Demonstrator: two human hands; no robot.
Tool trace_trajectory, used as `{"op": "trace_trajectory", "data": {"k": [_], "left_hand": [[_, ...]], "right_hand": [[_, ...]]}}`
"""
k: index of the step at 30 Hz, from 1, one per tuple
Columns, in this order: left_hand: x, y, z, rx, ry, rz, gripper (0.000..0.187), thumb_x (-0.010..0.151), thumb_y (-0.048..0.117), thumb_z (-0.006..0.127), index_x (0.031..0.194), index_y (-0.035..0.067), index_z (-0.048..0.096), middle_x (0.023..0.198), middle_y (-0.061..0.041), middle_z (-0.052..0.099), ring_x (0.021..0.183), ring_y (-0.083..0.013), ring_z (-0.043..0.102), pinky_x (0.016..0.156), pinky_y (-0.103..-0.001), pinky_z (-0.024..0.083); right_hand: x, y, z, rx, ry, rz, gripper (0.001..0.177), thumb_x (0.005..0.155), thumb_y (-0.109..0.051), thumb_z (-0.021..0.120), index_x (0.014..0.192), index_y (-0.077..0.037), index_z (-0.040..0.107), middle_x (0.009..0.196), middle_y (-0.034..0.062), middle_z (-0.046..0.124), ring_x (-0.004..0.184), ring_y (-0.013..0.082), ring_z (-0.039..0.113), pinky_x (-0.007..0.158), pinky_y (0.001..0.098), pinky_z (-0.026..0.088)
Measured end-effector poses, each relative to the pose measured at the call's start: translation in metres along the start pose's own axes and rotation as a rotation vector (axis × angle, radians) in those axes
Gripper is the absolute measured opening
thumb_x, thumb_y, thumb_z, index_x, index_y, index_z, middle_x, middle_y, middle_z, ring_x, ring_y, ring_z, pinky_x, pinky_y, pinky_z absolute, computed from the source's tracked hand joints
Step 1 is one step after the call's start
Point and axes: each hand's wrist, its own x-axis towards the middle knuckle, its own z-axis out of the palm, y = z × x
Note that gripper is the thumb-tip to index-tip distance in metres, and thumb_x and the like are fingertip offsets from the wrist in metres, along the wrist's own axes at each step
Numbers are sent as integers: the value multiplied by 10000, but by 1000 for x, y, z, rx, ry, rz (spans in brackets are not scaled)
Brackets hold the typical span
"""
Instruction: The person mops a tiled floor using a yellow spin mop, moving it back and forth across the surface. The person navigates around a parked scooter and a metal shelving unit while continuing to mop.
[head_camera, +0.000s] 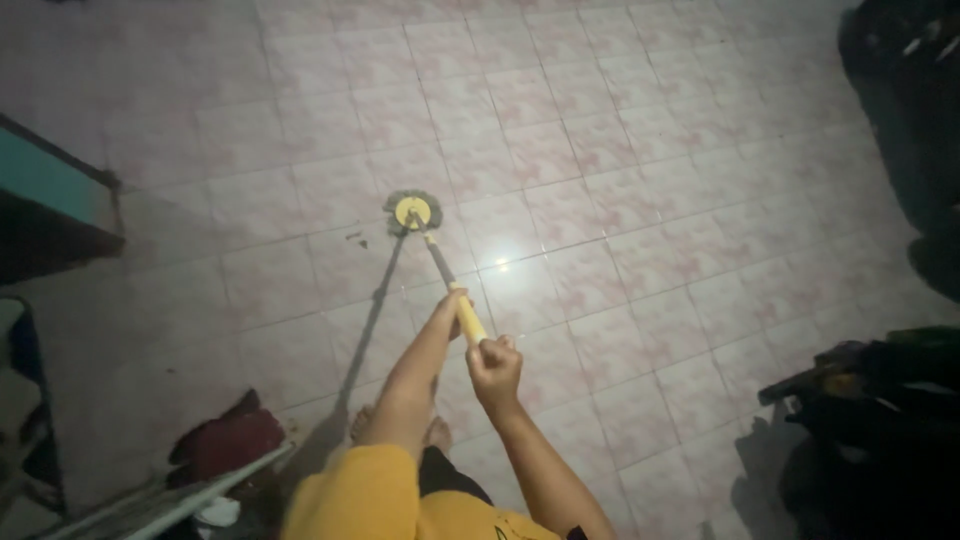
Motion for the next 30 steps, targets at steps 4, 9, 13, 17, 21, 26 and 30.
{"op": "trace_trajectory", "data": {"k": [4, 9, 13, 17, 21, 26, 30], "left_hand": [[-23, -49, 24, -87, -67, -25, 352, 887, 369, 675, 1085, 95, 579, 895, -72, 617, 823, -238, 627, 790, -401, 550], [-56, -117, 62, -291, -161, -177, 278, 915, 321, 672, 1065, 118, 556, 941, -64, 618, 881, -216, 609, 835, -373, 529], [-46, -108, 68, -207, -147, -173, 309, 920, 330, 661, 1091, 93, 561, 971, -83, 629, 907, -224, 630, 851, -380, 550], [-10, -60, 57, 16, -202, -45, 429, 880, 453, 669, 1071, 78, 585, 924, -103, 602, 827, -259, 602, 746, -406, 516], [11, -5, 46, 52, -42, -64, 417, 883, 441, 653, 1103, 95, 581, 979, -108, 641, 903, -246, 631, 832, -387, 537], [9, -24, 93, -122, -113, -56, 399, 886, 385, 693, 1097, 70, 571, 955, -91, 601, 898, -243, 604, 836, -383, 528], [-16, -81, 128, -324, -236, -120, 308, 915, 334, 683, 1026, 82, 544, 920, -85, 584, 862, -231, 593, 775, -375, 526]], "right_hand": [[15, -35, -54, 77, -29, 164, 331, 849, -22, 684, 567, -17, 510, 524, 27, 440, 546, 123, 394, 515, 324, 296], [47, -92, -137, 162, -143, 409, 389, 882, -13, 648, 533, -11, 477, 531, 9, 486, 509, 84, 419, 474, 281, 294], [44, -81, -129, 130, -67, 263, 353, 872, -7, 645, 558, -17, 484, 556, -6, 490, 535, 75, 440, 495, 278, 329], [29, -20, -82, 105, -2, 210, 216, 813, 14, 642, 617, 10, 551, 606, 24, 489, 568, 98, 424, 497, 297, 321], [22, 16, -25, -68, 9, 9, 282, 782, 24, 684, 612, 14, 459, 589, 72, 379, 634, 146, 366, 550, 349, 307], [86, -3, -74, 72, 63, 292, 223, 829, 6, 661, 630, -1, 560, 608, 23, 496, 540, 99, 447, 480, 297, 333], [129, -56, -141, 183, -61, 400, 361, 888, -5, 634, 555, -29, 495, 566, 10, 514, 501, 73, 455, 456, 249, 323]]}}
